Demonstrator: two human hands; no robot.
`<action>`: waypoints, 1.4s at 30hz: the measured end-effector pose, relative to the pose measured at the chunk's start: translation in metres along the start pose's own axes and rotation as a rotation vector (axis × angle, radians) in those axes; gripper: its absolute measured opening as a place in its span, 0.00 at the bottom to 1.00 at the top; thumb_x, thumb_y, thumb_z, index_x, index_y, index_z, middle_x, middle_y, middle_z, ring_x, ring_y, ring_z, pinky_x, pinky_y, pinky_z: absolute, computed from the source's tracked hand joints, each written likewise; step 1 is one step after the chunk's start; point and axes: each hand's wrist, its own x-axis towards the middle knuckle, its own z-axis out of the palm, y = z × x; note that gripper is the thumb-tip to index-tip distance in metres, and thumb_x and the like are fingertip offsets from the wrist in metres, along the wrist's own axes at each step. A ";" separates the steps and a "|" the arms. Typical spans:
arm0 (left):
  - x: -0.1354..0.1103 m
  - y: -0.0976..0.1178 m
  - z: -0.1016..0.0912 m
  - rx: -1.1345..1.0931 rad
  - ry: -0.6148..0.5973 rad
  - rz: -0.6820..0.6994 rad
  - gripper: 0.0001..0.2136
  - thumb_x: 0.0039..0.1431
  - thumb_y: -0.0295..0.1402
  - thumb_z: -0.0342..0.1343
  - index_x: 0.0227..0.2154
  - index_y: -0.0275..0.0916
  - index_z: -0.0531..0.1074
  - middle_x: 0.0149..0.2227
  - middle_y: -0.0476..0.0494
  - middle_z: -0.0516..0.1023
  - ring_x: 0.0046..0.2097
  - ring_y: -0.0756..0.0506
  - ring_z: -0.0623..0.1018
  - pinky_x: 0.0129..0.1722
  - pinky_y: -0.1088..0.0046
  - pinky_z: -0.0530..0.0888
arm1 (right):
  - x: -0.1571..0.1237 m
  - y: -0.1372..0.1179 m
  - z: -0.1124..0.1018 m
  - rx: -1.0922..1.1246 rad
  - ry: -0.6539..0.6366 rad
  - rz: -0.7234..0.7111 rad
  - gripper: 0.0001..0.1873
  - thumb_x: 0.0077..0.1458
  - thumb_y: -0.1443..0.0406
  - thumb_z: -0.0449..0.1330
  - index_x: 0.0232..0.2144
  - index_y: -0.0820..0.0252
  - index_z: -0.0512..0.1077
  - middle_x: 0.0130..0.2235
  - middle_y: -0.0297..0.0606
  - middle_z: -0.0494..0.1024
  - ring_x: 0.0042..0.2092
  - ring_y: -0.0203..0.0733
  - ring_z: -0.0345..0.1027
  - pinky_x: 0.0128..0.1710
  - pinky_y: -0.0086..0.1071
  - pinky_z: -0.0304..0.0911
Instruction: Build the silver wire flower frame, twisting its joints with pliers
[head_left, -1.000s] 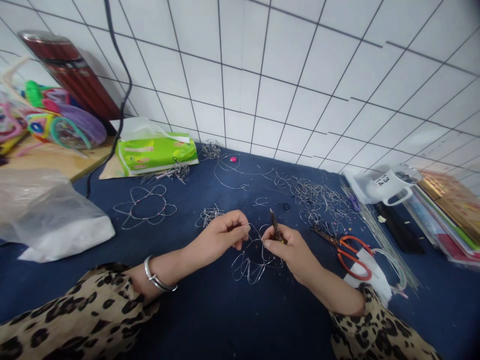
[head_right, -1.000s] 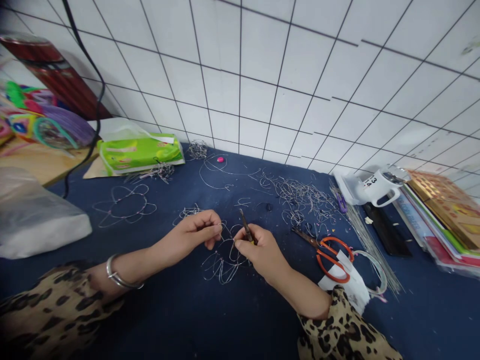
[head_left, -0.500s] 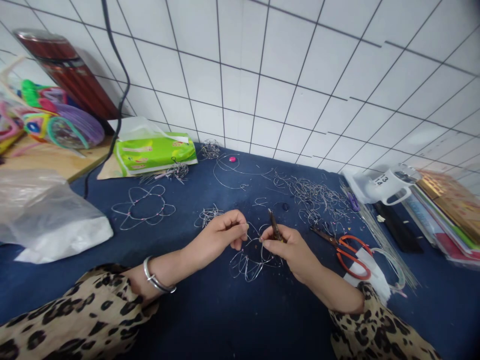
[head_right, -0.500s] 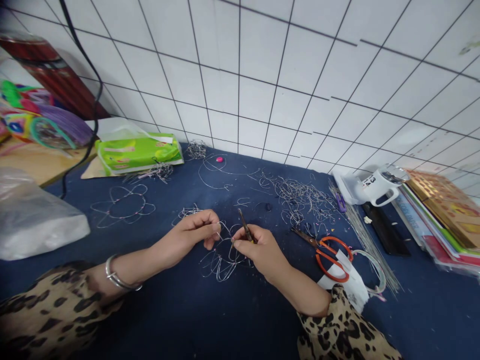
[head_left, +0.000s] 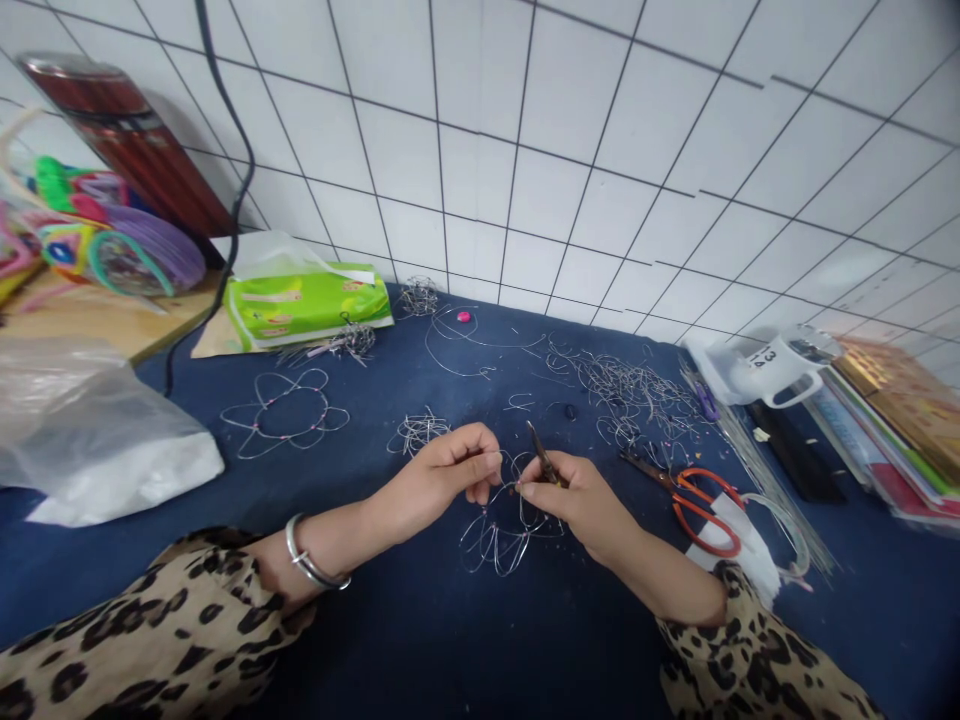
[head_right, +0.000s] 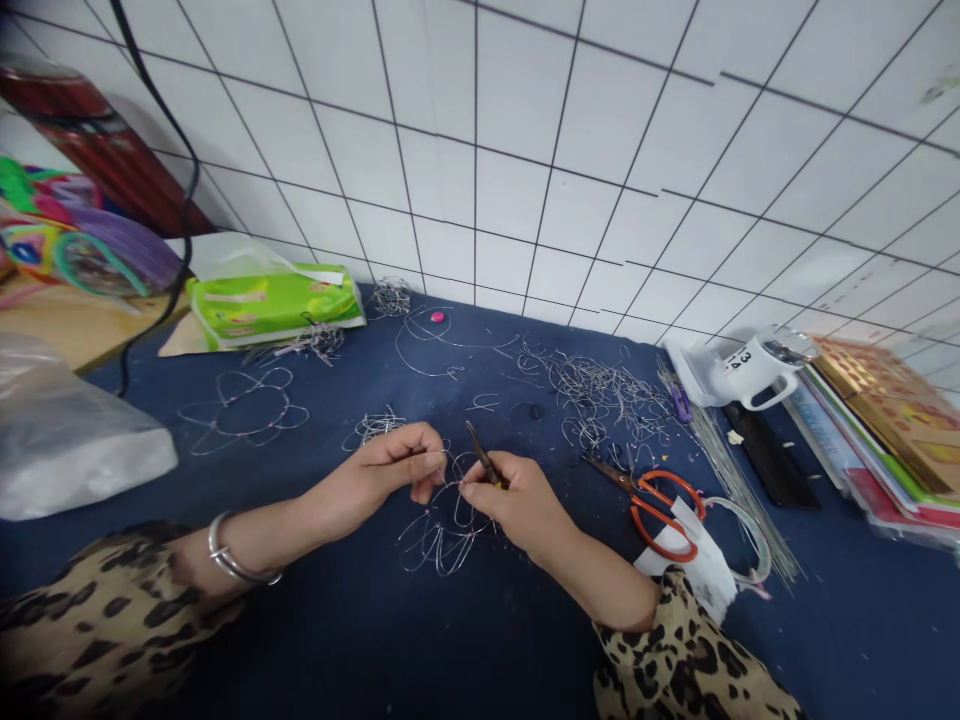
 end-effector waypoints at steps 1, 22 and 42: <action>0.000 -0.001 -0.001 0.001 -0.016 0.003 0.08 0.60 0.35 0.48 0.29 0.36 0.64 0.28 0.50 0.69 0.26 0.53 0.70 0.28 0.75 0.67 | 0.000 0.000 0.000 0.000 0.001 0.000 0.05 0.47 0.63 0.58 0.26 0.59 0.69 0.23 0.28 0.63 0.26 0.31 0.53 0.29 0.27 0.52; 0.002 0.012 -0.014 0.128 -0.188 -0.007 0.08 0.61 0.34 0.47 0.30 0.35 0.66 0.28 0.49 0.68 0.29 0.51 0.70 0.32 0.73 0.67 | 0.001 0.001 -0.005 0.182 -0.038 0.021 0.05 0.46 0.66 0.60 0.30 0.58 0.72 0.28 0.30 0.66 0.30 0.32 0.57 0.31 0.28 0.53; 0.001 0.003 -0.013 0.293 -0.097 0.031 0.05 0.59 0.29 0.46 0.31 0.36 0.66 0.26 0.50 0.70 0.29 0.52 0.70 0.30 0.75 0.66 | 0.003 0.007 -0.005 0.139 -0.027 0.008 0.05 0.48 0.67 0.58 0.31 0.58 0.71 0.29 0.31 0.67 0.30 0.32 0.57 0.30 0.28 0.54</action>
